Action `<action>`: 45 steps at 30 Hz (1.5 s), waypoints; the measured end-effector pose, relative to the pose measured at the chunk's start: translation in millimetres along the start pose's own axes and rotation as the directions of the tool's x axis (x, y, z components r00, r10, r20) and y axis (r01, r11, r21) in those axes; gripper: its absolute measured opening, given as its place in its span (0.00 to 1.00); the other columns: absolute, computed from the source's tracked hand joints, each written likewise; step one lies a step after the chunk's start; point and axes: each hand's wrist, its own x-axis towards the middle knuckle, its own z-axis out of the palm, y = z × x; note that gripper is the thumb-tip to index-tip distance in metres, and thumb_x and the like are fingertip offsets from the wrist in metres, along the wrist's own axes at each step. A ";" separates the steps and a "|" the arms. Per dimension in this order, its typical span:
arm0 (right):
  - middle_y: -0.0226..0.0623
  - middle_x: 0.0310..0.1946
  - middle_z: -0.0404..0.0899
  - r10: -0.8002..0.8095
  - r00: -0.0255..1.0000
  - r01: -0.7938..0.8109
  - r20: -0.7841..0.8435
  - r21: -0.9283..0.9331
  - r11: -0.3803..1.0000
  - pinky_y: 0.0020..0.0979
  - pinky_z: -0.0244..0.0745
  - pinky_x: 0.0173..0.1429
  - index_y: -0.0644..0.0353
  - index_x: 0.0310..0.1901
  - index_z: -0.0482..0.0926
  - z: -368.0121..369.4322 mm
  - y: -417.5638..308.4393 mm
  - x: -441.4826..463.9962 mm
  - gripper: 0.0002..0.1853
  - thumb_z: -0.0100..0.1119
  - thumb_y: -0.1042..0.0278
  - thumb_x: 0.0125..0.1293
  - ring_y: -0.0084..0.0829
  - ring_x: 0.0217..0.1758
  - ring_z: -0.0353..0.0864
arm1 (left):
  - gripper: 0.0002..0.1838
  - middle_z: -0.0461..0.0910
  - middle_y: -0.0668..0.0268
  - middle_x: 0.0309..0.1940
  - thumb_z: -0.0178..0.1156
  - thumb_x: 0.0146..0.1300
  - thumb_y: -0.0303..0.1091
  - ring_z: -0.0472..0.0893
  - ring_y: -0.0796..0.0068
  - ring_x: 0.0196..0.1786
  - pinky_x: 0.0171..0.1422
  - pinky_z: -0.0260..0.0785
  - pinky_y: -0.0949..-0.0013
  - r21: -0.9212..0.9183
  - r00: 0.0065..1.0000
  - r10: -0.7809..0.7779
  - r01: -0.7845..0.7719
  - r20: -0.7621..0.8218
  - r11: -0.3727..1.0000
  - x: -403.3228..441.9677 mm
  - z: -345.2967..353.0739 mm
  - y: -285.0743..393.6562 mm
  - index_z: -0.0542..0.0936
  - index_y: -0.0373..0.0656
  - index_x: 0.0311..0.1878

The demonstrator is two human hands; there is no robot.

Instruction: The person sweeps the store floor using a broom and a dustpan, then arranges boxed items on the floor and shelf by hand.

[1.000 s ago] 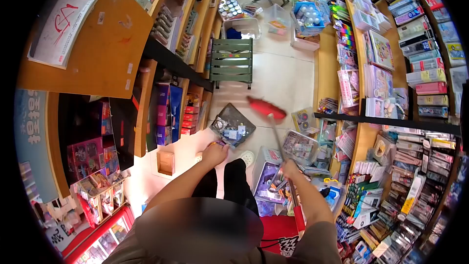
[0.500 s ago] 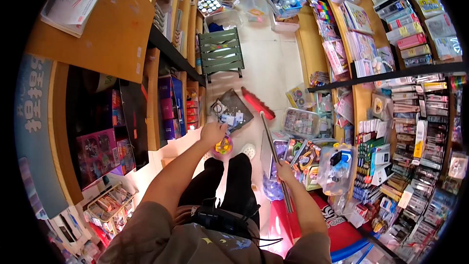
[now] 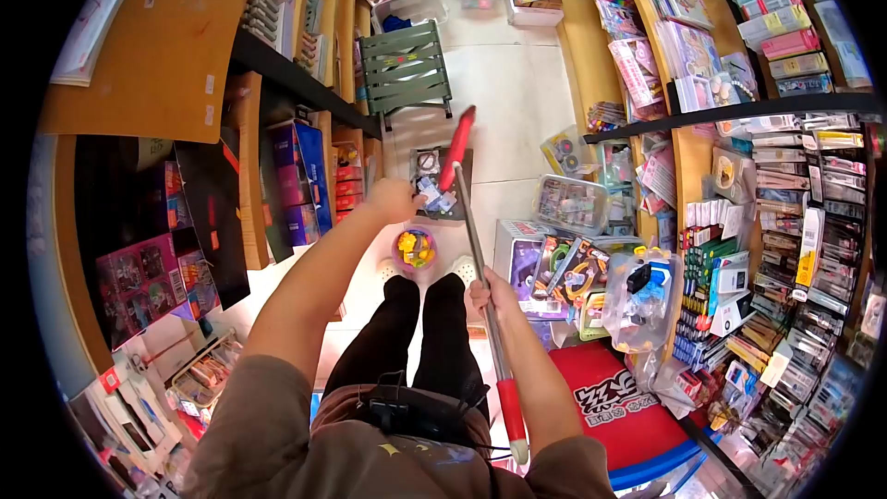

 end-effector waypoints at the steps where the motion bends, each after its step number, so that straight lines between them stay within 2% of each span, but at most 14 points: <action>1: 0.30 0.15 0.62 -0.061 0.998 0.060 -0.010 -0.072 0.996 0.18 0.53 0.11 0.50 0.31 0.62 -1.9 5.4 -6.8 0.09 0.41 0.56 0.65 0.17 0.11 0.57 | 0.21 0.76 0.51 0.23 0.50 0.54 0.48 0.76 0.52 0.30 0.37 0.69 0.55 -0.011 1.000 0.001 -0.001 -0.025 1.000 -0.4 1.2 2.4 0.78 0.37 0.23; 7: 0.28 0.16 0.61 -0.343 0.935 0.270 -0.090 -0.446 0.853 0.18 0.49 0.13 0.49 0.31 0.60 13.1 9.0 -64.4 0.09 0.39 0.57 0.66 0.16 0.11 0.54 | 0.19 0.77 0.52 0.24 0.51 0.54 0.45 0.76 0.51 0.31 0.37 0.68 0.55 -0.042 0.996 0.003 -0.007 -0.094 0.999 3.2 12.1 0.9 0.78 0.37 0.23; 11: 0.28 0.15 0.60 -0.379 0.903 0.257 -0.200 -0.456 0.852 0.19 0.52 0.14 0.49 0.33 0.60 -10.6 -3.1 -60.7 0.07 0.38 0.58 0.66 0.17 0.11 0.56 | 0.17 0.77 0.52 0.25 0.52 0.53 0.44 0.77 0.52 0.32 0.39 0.68 0.56 0.007 1.000 -0.018 0.018 0.010 1.000 14.8 -6.1 -2.9 0.79 0.39 0.25; 16: 0.28 0.11 0.59 -0.294 0.950 0.271 -0.105 -0.190 0.944 0.19 0.50 0.11 0.54 0.24 0.58 -41.8 -4.1 -14.2 0.12 0.39 0.60 0.64 0.19 0.09 0.56 | 0.16 0.77 0.52 0.27 0.51 0.53 0.44 0.77 0.53 0.34 0.42 0.69 0.57 0.156 0.995 0.029 -0.043 0.094 0.987 18.4 -20.1 10.9 0.79 0.40 0.27; 17: 0.26 0.11 0.57 -0.238 0.967 0.224 -0.091 -0.142 0.964 0.18 0.50 0.11 0.54 0.21 0.57 -31.0 -2.4 -15.0 0.17 0.40 0.55 0.64 0.18 0.09 0.55 | 0.16 0.77 0.52 0.28 0.51 0.54 0.44 0.77 0.52 0.34 0.42 0.69 0.57 0.176 0.994 0.034 -0.052 0.104 0.983 19.8 -17.6 12.5 0.79 0.40 0.27; 19: 0.27 0.13 0.60 -0.004 0.999 -0.003 0.038 0.175 0.985 0.17 0.52 0.11 0.55 0.26 0.60 -43.3 2.7 -2.0 0.15 0.41 0.54 0.64 0.16 0.10 0.57 | 0.16 0.77 0.52 0.28 0.51 0.54 0.43 0.77 0.52 0.35 0.43 0.69 0.57 0.199 0.992 0.039 -0.063 0.123 0.978 20.1 -13.2 9.5 0.79 0.39 0.28; 20: 0.28 0.15 0.61 -0.003 0.991 -0.026 0.131 0.213 0.977 0.16 0.51 0.12 0.53 0.28 0.60 -47.1 12.8 -4.5 0.14 0.41 0.54 0.65 0.15 0.11 0.58 | 0.16 0.77 0.52 0.29 0.51 0.54 0.43 0.77 0.52 0.35 0.43 0.69 0.57 0.200 0.991 0.042 -0.067 0.126 0.977 21.1 -11.6 4.5 0.79 0.39 0.28; 21: 0.29 0.15 0.62 -0.011 0.989 -0.018 0.148 0.189 0.982 0.16 0.52 0.12 0.51 0.29 0.61 -45.0 37.5 -15.7 0.12 0.41 0.54 0.65 0.16 0.11 0.58 | 0.16 0.77 0.52 0.29 0.50 0.54 0.43 0.77 0.52 0.35 0.43 0.69 0.57 0.214 0.989 0.068 -0.096 0.134 0.972 21.0 -11.8 0.4 0.79 0.39 0.28; 25: 0.32 0.16 0.63 -0.338 0.941 0.331 -0.022 -0.153 0.931 0.20 0.54 0.13 0.49 0.31 0.61 -41.0 86.7 -36.5 0.09 0.40 0.56 0.66 0.19 0.11 0.58 | 0.16 0.77 0.51 0.28 0.50 0.55 0.42 0.77 0.51 0.35 0.42 0.68 0.56 0.260 0.977 0.160 -0.192 0.139 0.946 22.6 -4.9 -17.6 0.79 0.39 0.29; 29: 0.32 0.12 0.59 -0.526 0.806 0.386 -0.272 -0.433 0.815 0.26 0.56 0.10 0.53 0.30 0.60 -55.5 110.3 -16.1 0.07 0.38 0.63 0.64 0.22 0.08 0.56 | 0.15 0.77 0.54 0.28 0.49 0.56 0.42 0.77 0.53 0.35 0.41 0.69 0.57 0.299 0.980 0.176 -0.195 0.090 0.934 21.8 2.6 -22.5 0.78 0.40 0.29; 36: 0.32 0.14 0.62 -0.391 0.919 0.381 -0.043 -0.153 0.912 0.23 0.56 0.11 0.54 0.33 0.64 -54.6 134.8 22.3 0.07 0.40 0.61 0.65 0.20 0.09 0.57 | 0.15 0.76 0.50 0.27 0.50 0.56 0.41 0.75 0.49 0.34 0.39 0.68 0.54 0.210 0.966 0.260 -0.255 0.006 0.944 24.2 18.8 -22.6 0.76 0.38 0.26; 39: 0.31 0.16 0.62 -0.411 0.906 0.370 -0.100 -0.283 0.885 0.22 0.56 0.11 0.53 0.34 0.65 -37.5 160.7 -4.4 0.08 0.39 0.61 0.66 0.19 0.09 0.57 | 0.15 0.76 0.51 0.27 0.50 0.56 0.42 0.75 0.49 0.34 0.38 0.67 0.53 0.233 0.950 0.308 -0.311 0.051 0.921 22.1 17.1 -16.4 0.76 0.39 0.27; 44: 0.30 0.12 0.61 -0.517 0.799 0.374 -0.307 -0.419 0.827 0.25 0.60 0.11 0.53 0.51 0.63 -62.3 188.5 -23.3 0.15 0.40 0.62 0.64 0.22 0.08 0.60 | 0.16 0.76 0.52 0.28 0.47 0.58 0.41 0.75 0.50 0.35 0.40 0.67 0.55 0.273 0.919 0.360 -0.392 0.161 0.879 20.9 13.4 4.8 0.76 0.39 0.27; 45: 0.30 0.12 0.61 -0.539 0.777 0.382 -0.325 -0.437 0.814 0.25 0.60 0.11 0.53 0.50 0.64 -75.0 189.8 -18.1 0.14 0.40 0.63 0.64 0.22 0.08 0.59 | 0.15 0.76 0.52 0.29 0.47 0.59 0.41 0.75 0.50 0.35 0.40 0.67 0.55 0.294 0.907 0.384 -0.421 0.175 0.858 24.9 18.5 4.7 0.76 0.39 0.28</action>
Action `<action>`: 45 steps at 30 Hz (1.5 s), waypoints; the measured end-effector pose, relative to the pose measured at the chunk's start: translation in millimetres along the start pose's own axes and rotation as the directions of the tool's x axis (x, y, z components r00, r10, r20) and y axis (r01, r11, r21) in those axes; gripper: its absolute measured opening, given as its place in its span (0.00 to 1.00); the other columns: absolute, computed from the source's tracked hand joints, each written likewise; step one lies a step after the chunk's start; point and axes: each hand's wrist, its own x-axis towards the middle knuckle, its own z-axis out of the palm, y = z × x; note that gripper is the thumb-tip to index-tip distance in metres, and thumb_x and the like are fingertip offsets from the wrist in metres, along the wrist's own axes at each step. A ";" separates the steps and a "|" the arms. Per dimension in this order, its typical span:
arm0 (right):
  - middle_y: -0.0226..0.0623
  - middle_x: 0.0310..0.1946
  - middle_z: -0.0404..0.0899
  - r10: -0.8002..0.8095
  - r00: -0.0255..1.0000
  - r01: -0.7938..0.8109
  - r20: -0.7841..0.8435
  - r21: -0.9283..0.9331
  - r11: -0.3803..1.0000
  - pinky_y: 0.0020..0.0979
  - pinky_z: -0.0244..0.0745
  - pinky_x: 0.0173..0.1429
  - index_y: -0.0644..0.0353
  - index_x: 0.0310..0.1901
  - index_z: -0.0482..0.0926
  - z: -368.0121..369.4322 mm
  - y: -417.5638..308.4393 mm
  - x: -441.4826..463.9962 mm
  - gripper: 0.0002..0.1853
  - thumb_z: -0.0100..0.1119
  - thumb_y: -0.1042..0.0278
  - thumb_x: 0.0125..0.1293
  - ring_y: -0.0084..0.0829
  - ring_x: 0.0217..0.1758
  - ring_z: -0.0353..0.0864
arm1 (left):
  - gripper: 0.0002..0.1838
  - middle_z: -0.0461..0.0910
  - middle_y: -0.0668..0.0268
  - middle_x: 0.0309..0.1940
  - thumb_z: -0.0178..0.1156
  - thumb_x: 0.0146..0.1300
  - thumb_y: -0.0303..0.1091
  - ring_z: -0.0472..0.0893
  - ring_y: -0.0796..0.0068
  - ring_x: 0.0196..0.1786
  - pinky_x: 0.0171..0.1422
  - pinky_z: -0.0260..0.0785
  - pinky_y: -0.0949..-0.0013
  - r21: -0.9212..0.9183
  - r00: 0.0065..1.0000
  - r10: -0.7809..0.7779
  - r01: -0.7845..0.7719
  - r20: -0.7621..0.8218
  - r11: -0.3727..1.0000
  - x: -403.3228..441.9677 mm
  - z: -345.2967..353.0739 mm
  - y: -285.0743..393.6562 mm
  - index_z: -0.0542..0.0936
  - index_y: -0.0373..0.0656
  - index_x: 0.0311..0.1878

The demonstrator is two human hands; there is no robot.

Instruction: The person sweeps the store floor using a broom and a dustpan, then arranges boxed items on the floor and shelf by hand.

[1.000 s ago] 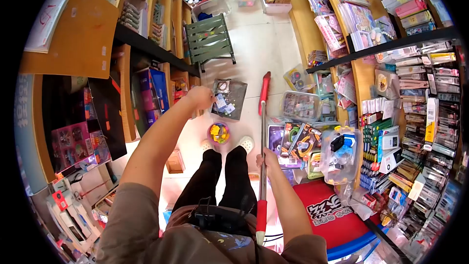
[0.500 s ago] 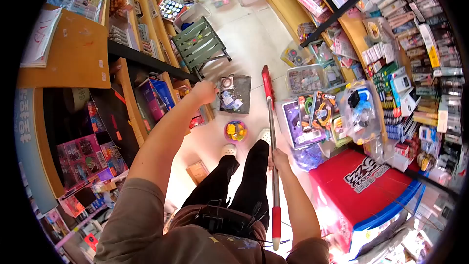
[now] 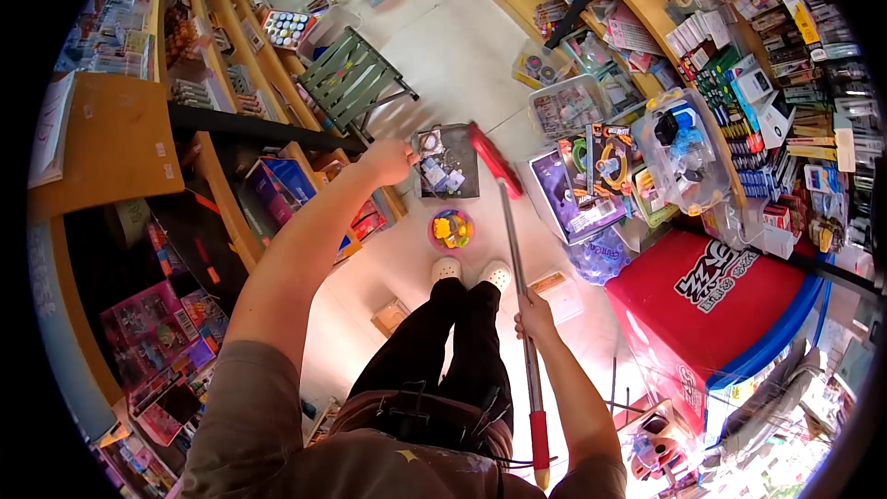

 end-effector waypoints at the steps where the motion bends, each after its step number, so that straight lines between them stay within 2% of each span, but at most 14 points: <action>1: 0.31 0.11 0.60 -0.017 0.999 0.017 -0.028 -0.014 1.000 0.25 0.60 0.10 0.54 0.49 0.65 -7.7 8.5 9.7 0.13 0.40 0.63 0.64 0.22 0.08 0.59 | 0.15 0.76 0.53 0.29 0.47 0.59 0.41 0.75 0.50 0.36 0.41 0.67 0.55 0.029 1.000 0.027 -0.028 0.008 0.999 3.6 4.9 -0.9 0.76 0.40 0.28; 4: 0.30 0.11 0.60 -0.035 0.999 0.035 0.006 0.071 0.997 0.24 0.60 0.10 0.54 0.40 0.66 -7.9 27.4 51.4 0.08 0.39 0.63 0.63 0.21 0.07 0.59 | 0.15 0.76 0.53 0.30 0.46 0.60 0.41 0.75 0.51 0.36 0.41 0.67 0.55 0.070 0.996 0.002 -0.008 0.087 0.998 11.8 -1.5 7.4 0.76 0.40 0.29; 10: 0.28 0.13 0.60 0.030 0.981 -0.056 0.192 0.132 0.990 0.21 0.58 0.12 0.50 0.51 0.65 -2.1 7.0 10.9 0.14 0.39 0.62 0.65 0.19 0.09 0.58 | 0.16 0.76 0.52 0.32 0.44 0.61 0.40 0.75 0.51 0.39 0.44 0.66 0.56 0.122 0.994 0.030 -0.043 0.105 0.992 15.8 -10.5 14.1 0.75 0.38 0.31; 14: 0.28 0.13 0.60 0.030 0.984 -0.045 0.177 0.085 0.995 0.21 0.57 0.12 0.46 0.59 0.59 -15.7 2.1 -19.2 0.20 0.40 0.61 0.65 0.18 0.09 0.57 | 0.16 0.76 0.53 0.33 0.43 0.61 0.40 0.75 0.52 0.39 0.44 0.66 0.57 0.166 0.993 0.100 -0.109 0.066 0.980 18.9 0.1 5.7 0.76 0.38 0.31; 18: 0.28 0.13 0.61 -0.015 0.997 0.004 0.072 0.157 0.988 0.21 0.57 0.12 0.50 0.45 0.68 -27.9 24.9 24.0 0.10 0.41 0.60 0.65 0.18 0.09 0.57 | 0.16 0.77 0.53 0.31 0.44 0.60 0.39 0.75 0.53 0.37 0.43 0.66 0.56 0.138 0.994 0.107 -0.106 0.001 0.985 20.1 9.3 2.7 0.76 0.38 0.31; 20: 0.28 0.13 0.61 -0.026 0.983 -0.037 0.182 0.334 0.942 0.20 0.56 0.12 0.51 0.34 0.65 -16.6 28.6 46.6 0.08 0.41 0.59 0.65 0.17 0.09 0.56 | 0.16 0.76 0.52 0.29 0.45 0.59 0.39 0.75 0.52 0.36 0.41 0.66 0.56 0.078 0.995 0.090 -0.086 -0.051 0.993 20.9 10.9 7.2 0.76 0.38 0.29; 26: 0.29 0.16 0.61 -0.018 0.922 -0.173 0.387 0.453 0.875 0.19 0.53 0.12 0.49 0.41 0.66 18.0 9.0 -0.8 0.07 0.41 0.59 0.66 0.17 0.10 0.56 | 0.18 0.74 0.51 0.22 0.54 0.51 0.45 0.75 0.50 0.29 0.34 0.67 0.56 -0.146 0.960 -0.087 0.049 -0.267 0.988 18.6 15.4 4.5 0.76 0.37 0.22; 28: 0.29 0.17 0.62 -0.049 0.926 -0.106 0.373 0.384 0.917 0.19 0.54 0.13 0.47 0.50 0.64 13.2 12.2 -20.4 0.13 0.40 0.59 0.66 0.18 0.10 0.56 | 0.20 0.75 0.52 0.21 0.56 0.47 0.48 0.75 0.51 0.28 0.33 0.68 0.57 -0.151 0.942 -0.171 0.131 -0.289 0.980 21.1 18.8 -0.3 0.76 0.37 0.20; 29: 0.29 0.17 0.62 -0.052 0.934 -0.090 0.353 0.375 0.923 0.20 0.54 0.13 0.47 0.51 0.64 7.6 10.0 -38.0 0.13 0.40 0.59 0.66 0.18 0.10 0.56 | 0.21 0.75 0.53 0.21 0.57 0.45 0.49 0.76 0.52 0.28 0.34 0.69 0.59 -0.290 0.929 -0.269 0.193 -0.252 0.937 15.7 10.1 9.9 0.77 0.36 0.19; 32: 0.29 0.16 0.62 -0.072 0.954 -0.039 0.292 0.357 0.933 0.21 0.55 0.12 0.49 0.52 0.64 -14.4 24.0 -78.9 0.14 0.41 0.58 0.66 0.19 0.10 0.57 | 0.20 0.75 0.52 0.21 0.56 0.45 0.48 0.76 0.51 0.28 0.35 0.69 0.58 -0.293 0.905 -0.336 0.257 -0.262 0.921 15.1 -3.2 13.1 0.78 0.35 0.22; 35: 0.29 0.16 0.61 -0.080 0.964 -0.004 0.254 0.314 0.949 0.21 0.56 0.12 0.50 0.51 0.64 -35.2 46.9 -121.9 0.14 0.41 0.57 0.66 0.19 0.10 0.58 | 0.21 0.75 0.50 0.20 0.54 0.46 0.47 0.75 0.49 0.28 0.35 0.68 0.56 -0.169 0.877 -0.249 0.195 -0.412 0.966 6.1 -16.6 16.2 0.78 0.34 0.23; 38: 0.27 0.15 0.61 -0.039 0.976 -0.025 0.212 0.289 0.957 0.20 0.55 0.13 0.49 0.51 0.66 -54.9 82.8 -156.6 0.15 0.42 0.55 0.65 0.18 0.10 0.57 | 0.20 0.74 0.48 0.20 0.53 0.46 0.47 0.75 0.47 0.29 0.35 0.68 0.53 -0.143 0.900 -0.235 0.195 -0.368 0.970 -22.9 -42.1 44.2 0.78 0.35 0.24; 43: 0.27 0.13 0.60 -0.103 0.986 0.075 0.130 0.209 0.975 0.20 0.53 0.14 0.48 0.50 0.67 -86.6 150.1 -220.4 0.15 0.42 0.53 0.65 0.18 0.10 0.55 | 0.19 0.67 0.53 0.11 0.52 0.49 0.42 0.66 0.53 0.15 0.23 0.57 0.53 -0.156 0.929 -0.233 0.194 -0.289 0.968 -79.2 -72.0 102.1 0.71 0.34 0.14; 45: 0.27 0.13 0.60 -0.020 0.990 -0.017 0.140 0.255 0.967 0.20 0.52 0.13 0.47 0.51 0.67 -99.5 174.8 -244.5 0.15 0.41 0.55 0.66 0.18 0.10 0.56 | 0.20 0.64 0.56 0.09 0.52 0.50 0.41 0.62 0.56 0.13 0.21 0.55 0.55 -0.120 0.924 -0.198 0.167 -0.326 0.979 -99.5 -76.7 121.8 0.68 0.35 0.12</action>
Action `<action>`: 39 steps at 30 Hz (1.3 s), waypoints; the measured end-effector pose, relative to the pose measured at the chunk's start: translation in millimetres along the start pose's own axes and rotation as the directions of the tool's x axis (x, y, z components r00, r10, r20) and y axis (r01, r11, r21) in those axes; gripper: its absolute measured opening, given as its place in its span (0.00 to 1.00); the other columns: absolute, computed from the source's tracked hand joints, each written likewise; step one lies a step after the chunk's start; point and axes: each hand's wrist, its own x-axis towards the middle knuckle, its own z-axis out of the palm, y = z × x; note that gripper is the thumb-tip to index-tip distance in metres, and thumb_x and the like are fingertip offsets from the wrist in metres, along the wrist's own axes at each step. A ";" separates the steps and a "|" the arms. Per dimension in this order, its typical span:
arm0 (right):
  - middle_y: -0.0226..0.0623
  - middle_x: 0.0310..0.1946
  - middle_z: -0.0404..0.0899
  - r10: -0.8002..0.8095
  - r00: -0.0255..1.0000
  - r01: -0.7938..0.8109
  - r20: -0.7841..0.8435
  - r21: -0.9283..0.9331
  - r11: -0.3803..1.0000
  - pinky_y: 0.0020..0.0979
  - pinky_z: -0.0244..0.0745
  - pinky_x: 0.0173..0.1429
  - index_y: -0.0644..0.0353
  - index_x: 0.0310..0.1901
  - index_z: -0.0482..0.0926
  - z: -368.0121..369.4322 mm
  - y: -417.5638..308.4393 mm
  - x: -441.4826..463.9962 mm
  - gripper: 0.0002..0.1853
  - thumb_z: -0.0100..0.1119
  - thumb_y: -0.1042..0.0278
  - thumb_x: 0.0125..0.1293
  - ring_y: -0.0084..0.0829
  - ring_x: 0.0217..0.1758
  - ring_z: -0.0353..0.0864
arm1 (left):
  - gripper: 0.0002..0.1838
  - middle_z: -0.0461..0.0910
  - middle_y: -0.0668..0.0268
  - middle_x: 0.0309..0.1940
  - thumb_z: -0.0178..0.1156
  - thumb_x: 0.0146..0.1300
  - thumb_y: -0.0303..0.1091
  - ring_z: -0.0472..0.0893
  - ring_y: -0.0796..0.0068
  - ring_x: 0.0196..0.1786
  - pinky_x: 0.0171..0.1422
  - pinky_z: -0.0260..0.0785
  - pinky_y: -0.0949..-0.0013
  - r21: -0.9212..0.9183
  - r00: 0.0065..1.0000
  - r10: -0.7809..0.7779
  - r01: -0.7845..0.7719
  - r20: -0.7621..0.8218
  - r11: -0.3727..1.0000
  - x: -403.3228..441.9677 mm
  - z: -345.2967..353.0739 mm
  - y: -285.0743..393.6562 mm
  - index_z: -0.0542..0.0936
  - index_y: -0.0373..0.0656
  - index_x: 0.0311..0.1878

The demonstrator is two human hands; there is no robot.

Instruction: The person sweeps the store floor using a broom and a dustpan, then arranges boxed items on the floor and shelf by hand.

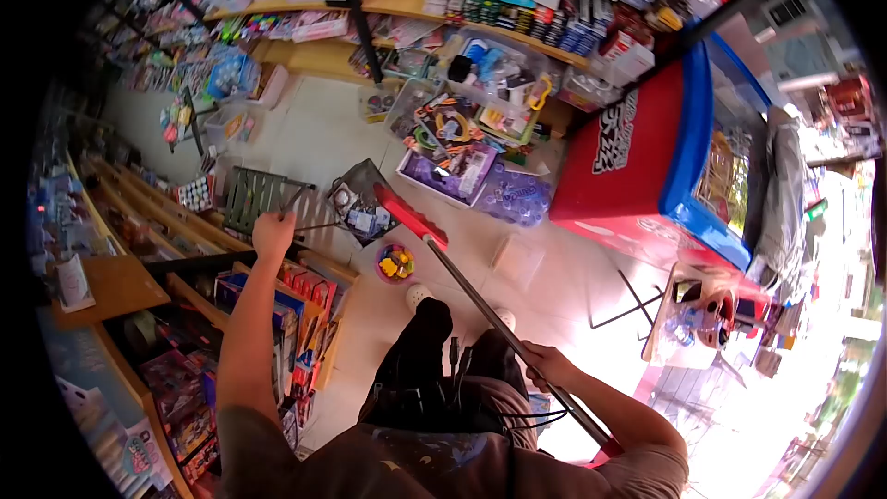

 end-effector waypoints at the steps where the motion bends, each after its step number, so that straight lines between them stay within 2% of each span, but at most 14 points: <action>1: 0.27 0.13 0.60 0.039 0.999 -0.039 -0.002 0.027 0.999 0.20 0.52 0.13 0.47 0.51 0.66 -9.3 10.9 -12.8 0.15 0.41 0.56 0.66 0.18 0.10 0.56 | 0.20 0.62 0.57 0.08 0.52 0.51 0.40 0.60 0.58 0.12 0.21 0.53 0.56 0.011 1.000 0.018 -0.018 -0.020 1.000 -10.2 -5.3 9.2 0.66 0.35 0.11; 5: 0.28 0.13 0.61 0.030 0.999 -0.021 -0.044 0.188 0.982 0.20 0.54 0.12 0.54 0.45 0.68 -45.8 54.6 -69.5 0.12 0.41 0.58 0.66 0.17 0.09 0.56 | 0.20 0.60 0.56 0.07 0.52 0.50 0.39 0.60 0.56 0.12 0.21 0.54 0.56 0.074 0.971 0.197 -0.189 -0.132 0.979 -55.1 -22.5 39.4 0.66 0.35 0.10; 6: 0.28 0.14 0.62 0.060 0.998 -0.053 -0.021 0.252 0.966 0.21 0.52 0.12 0.47 0.53 0.65 -62.3 80.9 -72.9 0.14 0.41 0.61 0.66 0.19 0.09 0.55 | 0.20 0.60 0.56 0.07 0.52 0.50 0.39 0.60 0.55 0.12 0.21 0.54 0.56 0.082 0.947 0.269 -0.258 -0.178 0.963 -69.4 -25.7 47.5 0.65 0.34 0.10; 7: 0.28 0.14 0.63 0.051 0.999 -0.043 -0.020 0.281 0.959 0.21 0.53 0.12 0.49 0.52 0.65 -77.7 105.0 -79.7 0.14 0.41 0.61 0.66 0.19 0.09 0.57 | 0.20 0.59 0.56 0.07 0.52 0.50 0.38 0.60 0.55 0.12 0.21 0.54 0.56 0.092 0.915 0.340 -0.328 -0.218 0.940 -83.5 -29.5 56.0 0.65 0.34 0.10; 10: 0.28 0.15 0.64 0.039 0.996 -0.016 -0.075 0.286 0.958 0.21 0.55 0.13 0.50 0.51 0.65 -110.8 150.5 -118.4 0.14 0.41 0.61 0.66 0.19 0.11 0.60 | 0.19 0.57 0.57 0.06 0.52 0.49 0.36 0.56 0.59 0.11 0.20 0.51 0.56 0.080 0.964 0.249 -0.241 -0.098 0.967 -121.8 -48.1 85.1 0.64 0.32 0.12; 11: 0.28 0.15 0.64 0.040 0.996 -0.015 -0.075 0.310 0.951 0.21 0.56 0.13 0.51 0.51 0.65 -123.3 170.4 -128.6 0.14 0.41 0.61 0.66 0.19 0.11 0.60 | 0.19 0.56 0.59 0.06 0.52 0.51 0.35 0.55 0.64 0.10 0.19 0.49 0.58 0.079 0.937 0.335 -0.329 -0.100 0.941 -132.6 -52.2 92.1 0.64 0.34 0.10; 16: 0.27 0.17 0.64 0.014 0.994 0.032 -0.109 0.404 0.914 0.20 0.56 0.14 0.51 0.52 0.65 -166.5 262.2 -167.7 0.15 0.41 0.59 0.66 0.18 0.12 0.60 | 0.19 0.57 0.64 0.05 0.51 0.53 0.33 0.57 0.71 0.09 0.18 0.49 0.63 -0.113 0.969 0.229 -0.239 -0.095 0.964 -192.4 -55.5 146.4 0.62 0.39 0.09; 19: 0.27 0.16 0.64 0.056 0.990 0.014 -0.128 0.486 0.874 0.19 0.55 0.15 0.50 0.50 0.66 -175.0 301.8 -182.8 0.13 0.40 0.59 0.66 0.18 0.13 0.59 | 0.19 0.60 0.65 0.05 0.51 0.53 0.33 0.61 0.73 0.09 0.18 0.52 0.63 -0.094 0.964 0.255 -0.261 -0.073 0.961 -220.8 -55.1 167.7 0.63 0.38 0.09; 23: 0.29 0.16 0.62 0.087 0.986 0.018 -0.139 0.619 0.785 0.21 0.55 0.15 0.53 0.44 0.66 -170.7 346.0 -182.2 0.10 0.40 0.60 0.65 0.19 0.13 0.57 | 0.16 0.68 0.61 0.05 0.51 0.50 0.34 0.71 0.72 0.11 0.18 0.60 0.68 -0.110 0.948 0.316 -0.311 0.031 0.944 -253.2 -46.8 182.9 0.71 0.34 0.11; 27: 0.30 0.17 0.63 0.081 0.968 0.113 -0.236 0.703 0.702 0.22 0.55 0.15 0.50 0.50 0.66 -145.5 375.6 -167.7 0.13 0.41 0.60 0.65 0.20 0.12 0.58 | 0.15 0.70 0.61 0.07 0.52 0.48 0.34 0.72 0.75 0.13 0.19 0.62 0.71 -0.215 0.900 0.385 -0.343 0.204 0.915 -284.3 -19.4 190.3 0.72 0.32 0.13; 28: 0.31 0.16 0.63 0.000 0.991 0.106 -0.132 0.794 0.598 0.22 0.57 0.15 0.51 0.43 0.67 -141.8 391.5 -161.0 0.09 0.41 0.60 0.65 0.22 0.13 0.59 | 0.14 0.69 0.61 0.07 0.51 0.47 0.33 0.71 0.73 0.12 0.19 0.61 0.69 -0.223 0.872 0.420 -0.370 0.252 0.902 -295.5 -14.5 197.0 0.72 0.33 0.12; 32: 0.30 0.16 0.64 0.062 0.969 0.178 -0.239 0.853 0.491 0.22 0.58 0.15 0.49 0.40 0.67 -92.6 403.9 -168.5 0.08 0.42 0.58 0.65 0.21 0.12 0.60 | 0.14 0.57 0.59 0.09 0.51 0.45 0.30 0.60 0.64 0.13 0.20 0.51 0.61 -0.204 0.621 0.679 -0.661 0.392 0.722 -316.6 19.3 213.1 0.65 0.33 0.10; 36: 0.31 0.16 0.64 0.164 0.935 0.219 -0.315 0.875 0.433 0.22 0.58 0.15 0.50 0.42 0.67 -49.3 433.9 -176.8 0.09 0.44 0.58 0.64 0.21 0.13 0.60 | 0.13 0.63 0.57 0.11 0.53 0.45 0.31 0.64 0.60 0.16 0.21 0.55 0.61 -0.223 0.382 0.807 -0.827 0.451 0.517 -345.8 45.4 258.3 0.67 0.33 0.12; 39: 0.31 0.16 0.64 0.139 0.924 0.305 -0.357 0.905 0.298 0.21 0.58 0.16 0.50 0.41 0.67 -13.1 462.3 -186.0 0.08 0.45 0.59 0.64 0.20 0.13 0.60 | 0.14 0.63 0.57 0.12 0.53 0.45 0.34 0.64 0.60 0.16 0.22 0.56 0.60 -0.271 0.214 0.857 -0.889 0.468 0.370 -365.8 66.2 295.2 0.68 0.34 0.12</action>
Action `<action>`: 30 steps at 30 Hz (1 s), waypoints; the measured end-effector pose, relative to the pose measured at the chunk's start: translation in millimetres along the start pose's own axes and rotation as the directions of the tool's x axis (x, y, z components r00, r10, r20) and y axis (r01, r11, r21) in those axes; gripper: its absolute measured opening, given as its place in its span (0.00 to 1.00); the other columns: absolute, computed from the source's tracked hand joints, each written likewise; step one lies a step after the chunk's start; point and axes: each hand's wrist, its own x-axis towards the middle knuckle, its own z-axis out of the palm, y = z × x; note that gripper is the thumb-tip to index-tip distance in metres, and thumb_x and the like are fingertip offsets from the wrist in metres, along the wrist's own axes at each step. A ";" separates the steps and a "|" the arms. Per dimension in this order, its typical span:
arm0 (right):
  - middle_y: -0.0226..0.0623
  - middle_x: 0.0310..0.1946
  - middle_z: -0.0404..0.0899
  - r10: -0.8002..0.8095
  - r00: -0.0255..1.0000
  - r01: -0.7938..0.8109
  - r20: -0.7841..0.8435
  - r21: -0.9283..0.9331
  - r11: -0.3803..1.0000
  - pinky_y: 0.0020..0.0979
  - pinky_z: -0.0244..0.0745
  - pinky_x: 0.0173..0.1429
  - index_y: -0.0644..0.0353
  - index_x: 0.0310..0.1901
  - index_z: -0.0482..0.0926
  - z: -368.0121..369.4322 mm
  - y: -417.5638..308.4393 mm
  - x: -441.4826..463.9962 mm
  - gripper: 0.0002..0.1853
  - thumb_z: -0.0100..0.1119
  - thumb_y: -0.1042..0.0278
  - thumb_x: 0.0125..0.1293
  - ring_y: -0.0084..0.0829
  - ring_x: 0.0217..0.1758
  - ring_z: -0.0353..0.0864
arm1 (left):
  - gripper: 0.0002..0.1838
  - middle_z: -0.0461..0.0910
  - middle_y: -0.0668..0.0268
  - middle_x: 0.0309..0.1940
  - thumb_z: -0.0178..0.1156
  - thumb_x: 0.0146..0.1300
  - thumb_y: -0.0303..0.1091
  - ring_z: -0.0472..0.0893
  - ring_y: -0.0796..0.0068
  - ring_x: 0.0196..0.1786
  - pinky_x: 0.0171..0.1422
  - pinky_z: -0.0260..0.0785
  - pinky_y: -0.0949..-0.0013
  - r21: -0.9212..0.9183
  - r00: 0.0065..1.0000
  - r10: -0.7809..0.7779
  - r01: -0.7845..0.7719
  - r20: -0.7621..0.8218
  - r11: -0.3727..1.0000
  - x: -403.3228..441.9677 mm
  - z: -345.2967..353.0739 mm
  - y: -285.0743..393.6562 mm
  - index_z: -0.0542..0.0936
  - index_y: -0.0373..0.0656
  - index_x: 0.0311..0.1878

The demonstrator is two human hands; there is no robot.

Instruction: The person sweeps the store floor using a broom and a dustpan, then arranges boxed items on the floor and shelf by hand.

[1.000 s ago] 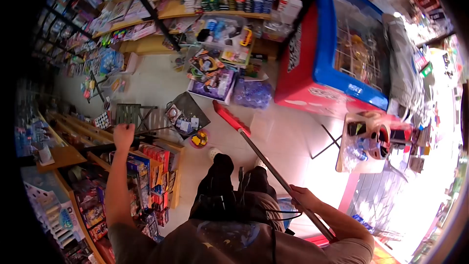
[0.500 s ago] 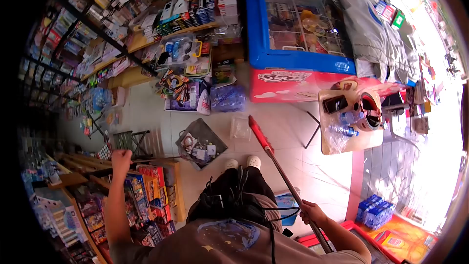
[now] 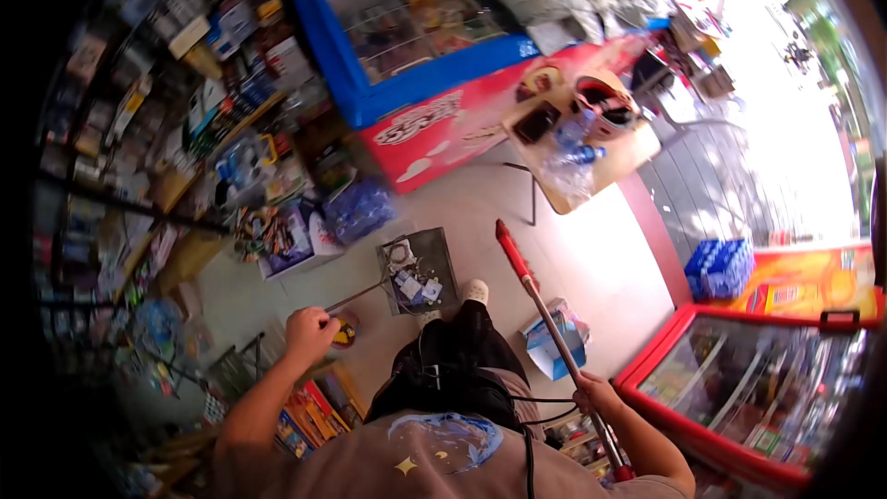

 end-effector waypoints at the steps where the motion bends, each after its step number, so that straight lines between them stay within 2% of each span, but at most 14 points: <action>1: 0.30 0.16 0.65 -0.016 1.000 0.017 -0.011 0.028 0.999 0.21 0.57 0.15 0.50 0.45 0.67 -4.0 9.5 -6.6 0.10 0.45 0.60 0.64 0.20 0.14 0.62 | 0.14 0.64 0.57 0.12 0.54 0.44 0.35 0.65 0.59 0.17 0.22 0.57 0.60 0.000 0.999 0.032 -0.032 0.019 0.999 13.2 3.7 14.6 0.69 0.34 0.13; 3: 0.29 0.16 0.64 -0.030 0.997 0.039 -0.078 0.124 0.992 0.21 0.57 0.16 0.50 0.41 0.67 -14.4 31.5 -8.9 0.07 0.48 0.63 0.62 0.20 0.14 0.60 | 0.14 0.68 0.58 0.14 0.55 0.43 0.37 0.69 0.58 0.19 0.23 0.60 0.61 0.022 0.993 0.094 -0.096 0.071 0.995 39.0 12.3 40.5 0.72 0.35 0.14; 6: 0.29 0.16 0.63 -0.049 0.990 0.082 -0.134 0.259 0.963 0.21 0.57 0.15 0.50 0.37 0.67 -33.6 60.4 -10.7 0.06 0.51 0.69 0.59 0.19 0.13 0.60 | 0.13 0.67 0.57 0.14 0.57 0.43 0.35 0.68 0.59 0.18 0.23 0.58 0.61 -0.033 0.969 0.229 -0.227 0.094 0.973 69.3 37.5 84.0 0.72 0.34 0.15; 11: 0.29 0.16 0.63 -0.073 0.982 0.151 -0.177 0.480 0.864 0.21 0.57 0.15 0.51 0.41 0.68 -75.6 102.5 -10.8 0.11 0.53 0.74 0.57 0.19 0.13 0.59 | 0.15 0.74 0.57 0.18 0.57 0.45 0.42 0.74 0.56 0.24 0.27 0.65 0.61 0.018 0.935 0.287 -0.296 0.207 0.955 111.9 92.9 164.1 0.76 0.37 0.17; 15: 0.30 0.16 0.63 -0.080 0.977 0.188 -0.197 0.620 0.762 0.21 0.56 0.15 0.51 0.43 0.68 -115.6 124.7 -3.3 0.12 0.52 0.75 0.57 0.19 0.13 0.59 | 0.16 0.75 0.57 0.20 0.57 0.45 0.44 0.75 0.56 0.25 0.29 0.65 0.61 0.030 0.913 0.301 -0.321 0.274 0.947 131.0 151.7 232.3 0.77 0.38 0.19; 20: 0.30 0.16 0.62 -0.076 0.980 0.189 -0.185 0.729 0.658 0.19 0.54 0.14 0.52 0.37 0.66 -182.0 119.6 7.9 0.07 0.50 0.74 0.59 0.18 0.13 0.57 | 0.17 0.75 0.55 0.20 0.56 0.46 0.45 0.75 0.56 0.25 0.29 0.65 0.60 0.054 0.877 0.326 -0.367 0.352 0.929 153.5 224.9 321.6 0.77 0.38 0.21; 21: 0.31 0.17 0.62 -0.077 0.980 0.190 -0.182 0.755 0.628 0.18 0.54 0.14 0.53 0.35 0.66 -197.3 119.2 11.1 0.06 0.50 0.74 0.59 0.18 0.13 0.57 | 0.17 0.74 0.55 0.16 0.56 0.46 0.44 0.74 0.58 0.22 0.26 0.64 0.62 0.034 0.862 0.380 -0.414 0.334 0.910 158.8 241.6 337.4 0.77 0.38 0.19; 22: 0.31 0.17 0.62 -0.080 0.980 0.192 -0.181 0.775 0.602 0.18 0.54 0.14 0.53 0.34 0.65 -214.5 116.2 13.2 0.05 0.50 0.74 0.59 0.17 0.13 0.56 | 0.17 0.74 0.56 0.15 0.55 0.47 0.44 0.74 0.59 0.21 0.26 0.64 0.63 0.033 0.857 0.368 -0.405 0.360 0.914 163.0 254.6 355.8 0.77 0.38 0.19; 24: 0.31 0.17 0.62 -0.064 0.981 0.187 -0.185 0.780 0.598 0.17 0.53 0.14 0.53 0.33 0.63 -246.4 106.1 15.7 0.06 0.50 0.73 0.59 0.17 0.12 0.56 | 0.17 0.74 0.57 0.14 0.55 0.48 0.45 0.74 0.60 0.20 0.26 0.64 0.64 0.022 0.848 0.349 -0.390 0.397 0.921 174.4 278.0 403.8 0.77 0.39 0.19; 27: 0.32 0.17 0.62 -0.061 0.977 0.202 -0.204 0.796 0.571 0.18 0.54 0.13 0.54 0.33 0.63 -291.2 89.4 30.0 0.06 0.50 0.73 0.60 0.17 0.12 0.56 | 0.18 0.74 0.59 0.13 0.54 0.50 0.46 0.74 0.64 0.19 0.25 0.64 0.65 0.053 0.828 0.418 -0.469 0.374 0.882 194.1 318.8 466.4 0.78 0.39 0.18; 30: 0.32 0.16 0.63 -0.089 0.965 0.253 -0.248 0.774 0.580 0.19 0.56 0.13 0.57 0.34 0.62 -325.9 68.4 46.3 0.06 0.50 0.72 0.60 0.18 0.12 0.58 | 0.20 0.75 0.60 0.13 0.54 0.52 0.47 0.75 0.68 0.18 0.25 0.64 0.67 -0.025 0.795 0.417 -0.454 0.441 0.891 219.9 368.5 516.4 0.78 0.38 0.18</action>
